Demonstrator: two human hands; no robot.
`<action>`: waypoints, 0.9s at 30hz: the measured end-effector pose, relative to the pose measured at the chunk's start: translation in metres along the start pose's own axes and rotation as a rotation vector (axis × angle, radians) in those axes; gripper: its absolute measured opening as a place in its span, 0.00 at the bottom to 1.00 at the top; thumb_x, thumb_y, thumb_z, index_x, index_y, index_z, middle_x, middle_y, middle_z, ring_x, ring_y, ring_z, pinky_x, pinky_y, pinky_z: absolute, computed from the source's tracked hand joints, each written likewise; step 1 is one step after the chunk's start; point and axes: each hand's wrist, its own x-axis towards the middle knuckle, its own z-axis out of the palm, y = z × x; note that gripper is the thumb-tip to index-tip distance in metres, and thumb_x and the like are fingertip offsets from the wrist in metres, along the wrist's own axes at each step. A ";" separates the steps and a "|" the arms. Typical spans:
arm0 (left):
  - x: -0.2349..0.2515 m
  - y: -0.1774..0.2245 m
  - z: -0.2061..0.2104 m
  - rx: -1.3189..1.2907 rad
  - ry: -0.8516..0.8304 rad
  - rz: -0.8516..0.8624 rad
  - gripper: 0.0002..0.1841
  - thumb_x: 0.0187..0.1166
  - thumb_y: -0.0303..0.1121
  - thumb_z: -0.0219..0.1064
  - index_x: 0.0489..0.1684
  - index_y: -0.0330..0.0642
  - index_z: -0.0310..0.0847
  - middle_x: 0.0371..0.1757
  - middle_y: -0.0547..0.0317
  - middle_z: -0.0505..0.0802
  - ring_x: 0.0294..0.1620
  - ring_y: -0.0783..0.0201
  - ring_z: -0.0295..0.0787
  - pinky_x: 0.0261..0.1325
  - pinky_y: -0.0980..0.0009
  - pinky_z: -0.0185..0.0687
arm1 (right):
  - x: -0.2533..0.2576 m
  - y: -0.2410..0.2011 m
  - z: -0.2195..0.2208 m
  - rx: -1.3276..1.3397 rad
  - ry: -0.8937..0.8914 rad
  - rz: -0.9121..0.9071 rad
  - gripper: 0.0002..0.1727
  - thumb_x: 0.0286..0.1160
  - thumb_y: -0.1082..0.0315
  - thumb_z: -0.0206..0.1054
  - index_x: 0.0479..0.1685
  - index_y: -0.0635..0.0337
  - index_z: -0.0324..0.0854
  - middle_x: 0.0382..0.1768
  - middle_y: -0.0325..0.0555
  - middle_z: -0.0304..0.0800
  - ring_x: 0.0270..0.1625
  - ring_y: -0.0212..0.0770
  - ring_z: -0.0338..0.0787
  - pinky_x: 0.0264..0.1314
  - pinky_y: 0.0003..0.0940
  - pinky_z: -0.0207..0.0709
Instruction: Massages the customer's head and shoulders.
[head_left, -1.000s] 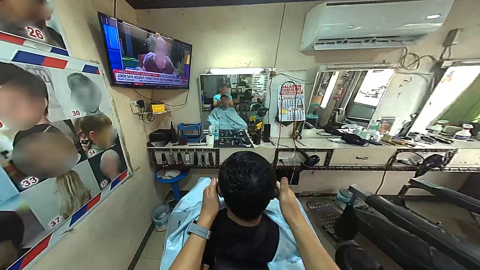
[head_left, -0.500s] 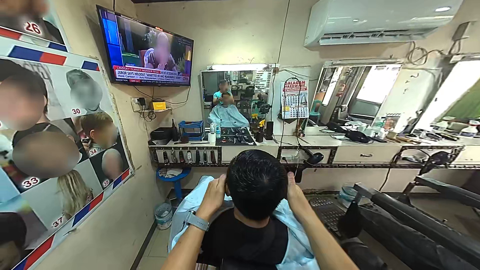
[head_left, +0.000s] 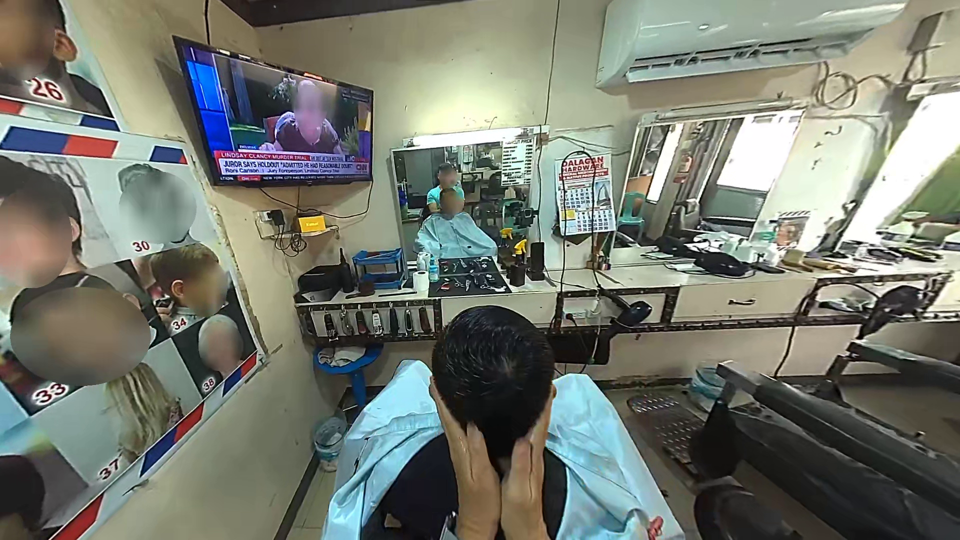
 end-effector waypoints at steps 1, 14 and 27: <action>-0.010 0.002 0.001 -0.022 -0.028 -0.031 0.52 0.87 0.67 0.40 0.95 0.31 0.22 0.96 0.35 0.39 0.98 0.51 0.34 0.98 0.53 0.31 | -0.009 0.000 -0.008 0.076 -0.069 0.039 0.54 0.88 0.32 0.29 0.93 0.77 0.28 0.93 0.76 0.27 0.98 0.60 0.33 1.00 0.53 0.29; -0.030 0.038 -0.101 -0.019 -0.656 -0.070 0.13 0.89 0.28 0.58 0.49 0.33 0.91 0.43 0.54 0.98 0.44 0.66 0.97 0.56 0.65 0.94 | 0.006 -0.045 -0.119 -0.224 -0.404 0.300 0.12 0.87 0.66 0.62 0.40 0.65 0.86 0.19 0.37 0.84 0.17 0.28 0.80 0.20 0.28 0.78; 0.257 0.028 0.011 -0.009 -1.404 -0.022 0.26 0.80 0.44 0.69 0.67 0.31 0.77 0.60 0.46 0.89 0.61 0.61 0.87 0.69 0.58 0.82 | 0.000 -0.071 0.004 -0.816 -0.051 -0.150 0.56 0.60 0.43 0.81 0.80 0.78 0.61 0.78 0.91 0.58 0.83 0.78 0.63 0.85 0.62 0.60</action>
